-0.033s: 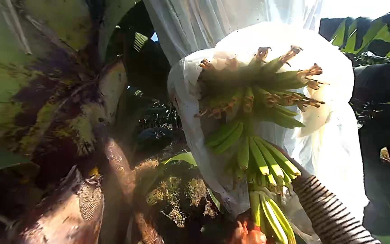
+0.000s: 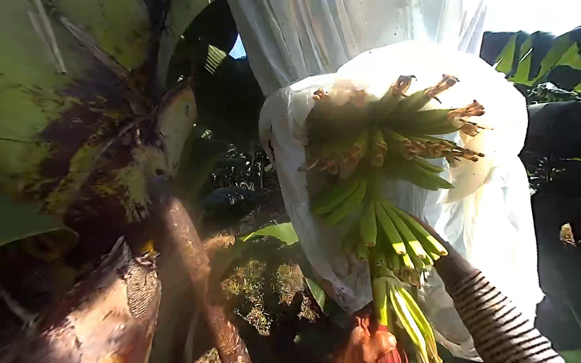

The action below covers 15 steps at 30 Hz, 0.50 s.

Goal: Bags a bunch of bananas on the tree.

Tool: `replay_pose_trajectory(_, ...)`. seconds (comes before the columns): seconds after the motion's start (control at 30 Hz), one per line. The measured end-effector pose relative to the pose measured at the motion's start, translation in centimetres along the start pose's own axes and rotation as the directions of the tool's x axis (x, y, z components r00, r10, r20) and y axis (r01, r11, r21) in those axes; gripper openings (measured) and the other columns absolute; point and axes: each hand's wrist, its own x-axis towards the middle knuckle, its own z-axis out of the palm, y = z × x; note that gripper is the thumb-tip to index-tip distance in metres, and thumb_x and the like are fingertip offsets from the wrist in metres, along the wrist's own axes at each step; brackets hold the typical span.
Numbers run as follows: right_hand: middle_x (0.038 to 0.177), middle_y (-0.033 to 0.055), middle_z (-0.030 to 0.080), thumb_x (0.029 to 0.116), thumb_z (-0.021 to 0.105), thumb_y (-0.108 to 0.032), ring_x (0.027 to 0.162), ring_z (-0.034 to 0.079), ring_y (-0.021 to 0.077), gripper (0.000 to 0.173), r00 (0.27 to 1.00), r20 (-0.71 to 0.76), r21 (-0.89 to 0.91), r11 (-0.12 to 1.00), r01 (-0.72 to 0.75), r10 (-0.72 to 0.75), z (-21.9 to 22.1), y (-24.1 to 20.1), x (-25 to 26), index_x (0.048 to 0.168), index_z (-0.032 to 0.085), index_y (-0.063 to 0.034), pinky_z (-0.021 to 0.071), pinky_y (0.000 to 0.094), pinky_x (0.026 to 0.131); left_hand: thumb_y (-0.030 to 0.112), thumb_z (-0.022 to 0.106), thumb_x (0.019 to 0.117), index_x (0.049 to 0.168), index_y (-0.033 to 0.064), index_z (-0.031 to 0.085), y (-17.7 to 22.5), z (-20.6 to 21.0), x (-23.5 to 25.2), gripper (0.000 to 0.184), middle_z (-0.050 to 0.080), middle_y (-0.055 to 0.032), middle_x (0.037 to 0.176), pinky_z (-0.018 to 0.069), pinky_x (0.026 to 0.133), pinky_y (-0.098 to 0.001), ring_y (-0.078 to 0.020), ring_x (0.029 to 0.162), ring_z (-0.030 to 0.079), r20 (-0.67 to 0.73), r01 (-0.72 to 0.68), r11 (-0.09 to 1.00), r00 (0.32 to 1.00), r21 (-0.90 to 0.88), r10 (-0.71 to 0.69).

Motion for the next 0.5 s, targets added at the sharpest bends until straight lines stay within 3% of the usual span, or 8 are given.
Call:
replay_pose_trajectory(0.07,0.105,0.0048,0.069,0.1069,0.046,-0.015,0.093,0.065,0.0045,0.028,0.985,-0.099,0.118,0.981,0.155,-0.144,-1.3,7.8,3.0,0.122,0.064,0.0,0.0558,0.0237,0.084,0.025,0.074,0.0845,0.117,-0.0014,0.067,-4.0,-0.5,2.1,0.042,0.073,-0.0023,0.097,0.0583,0.087,-0.0285,-0.0056,0.089,0.069,-0.073,0.014,0.988,0.997,0.152,-0.003)
replay_pose_trajectory(0.13,0.123,0.0067,0.07,0.1007,0.051,-0.019,0.109,0.067,0.0134,0.039,0.965,-0.121,0.14,0.958,0.249,-0.233,-3.5,11.6,3.5,0.135,0.062,-0.0039,0.058,0.035,0.093,0.028,0.075,0.0846,0.121,0.0016,0.066,-5.2,-0.2,3.8,0.046,0.073,-0.0066,0.101,0.0578,0.09,-0.0348,-0.0115,0.093,0.069,-0.123,0.099,0.957,0.99,0.274,-0.067)
replay_pose_trajectory(0.17,0.132,0.0086,0.067,0.0993,0.053,-0.019,0.117,0.066,0.0175,0.046,0.965,-0.144,0.119,0.964,0.236,-0.218,-4.2,11.5,2.6,0.143,0.056,-0.0047,0.0575,0.0389,0.096,0.029,0.074,0.0855,0.125,0.0038,0.064,-5.2,-0.2,4.5,0.047,0.073,-0.0082,0.105,0.0577,0.092,-0.0377,-0.0143,0.097,0.07,-0.116,0.142,0.934,0.987,0.328,-0.109)
replay_pose_trajectory(0.23,0.137,0.0109,0.063,0.09,0.058,-0.021,0.115,0.066,0.0229,0.062,0.957,-0.218,0.055,0.977,0.206,-0.189,-5.3,9.4,0.8,0.149,0.047,-0.0067,0.0597,0.0419,0.087,0.023,0.072,0.0874,0.137,0.0033,0.057,-3.6,-0.2,5.3,0.055,0.069,-0.0153,0.12,0.0527,0.101,-0.045,-0.0229,0.111,0.067,-0.052,0.232,0.882,0.972,0.411,-0.231)
replay_pose_trajectory(0.33,0.138,0.0147,0.061,0.0898,0.068,-0.027,0.113,0.068,0.0267,0.069,0.921,-0.304,-0.118,0.969,0.217,-0.243,-7.7,4.8,-0.7,0.151,0.044,-0.007,0.0612,0.0437,0.085,0.036,0.078,0.0887,0.135,0.0067,0.06,-1.5,-1.3,6.6,0.058,0.07,-0.0115,0.121,0.052,0.104,-0.0432,-0.0202,0.113,0.066,0.093,0.165,0.842,0.965,0.514,-0.246)
replay_pose_trajectory(0.4,0.135,0.0162,0.062,0.0897,0.07,-0.03,0.111,0.068,0.0262,0.07,0.904,-0.335,-0.27,0.946,0.18,-0.267,-9.6,2.0,-0.7,0.151,0.044,-0.0064,0.0607,0.0436,0.086,0.04,0.075,0.088,0.127,0.0112,0.07,1.9,-2.2,7.7,0.049,0.072,-0.007,0.119,0.0524,0.103,-0.041,-0.0172,0.113,0.067,0.033,0.002,0.779,0.999,0.627,-0.03)
replay_pose_trajectory(0.43,0.131,0.0166,0.064,0.0896,0.07,-0.032,0.109,0.069,0.0267,0.07,0.907,-0.338,-0.329,0.934,0.138,-0.253,-10.7,0.8,-0.7,0.149,0.045,-0.006,0.0606,0.0448,0.085,0.039,0.074,0.0857,0.119,0.0114,0.074,4.1,-2.6,8.6,0.043,0.073,-0.0055,0.113,0.0556,0.098,-0.0394,-0.0158,0.108,0.068,-0.049,-0.139,0.73,0.972,0.669,0.23)
replay_pose_trajectory(0.5,0.121,0.0169,0.069,0.0913,0.071,-0.035,0.1,0.071,0.0285,0.065,0.921,-0.343,-0.412,0.911,0.027,-0.182,-12.2,-1.8,-0.9,0.145,0.05,-0.0054,0.0606,0.0485,0.082,0.043,0.08,0.0815,0.119,0.0085,0.071,9.5,-3.3,11.5,0.051,0.071,-0.0077,0.112,0.0571,0.092,-0.0416,-0.0197,0.105,0.067,-0.114,-0.364,0.507,0.716,0.781,0.689)
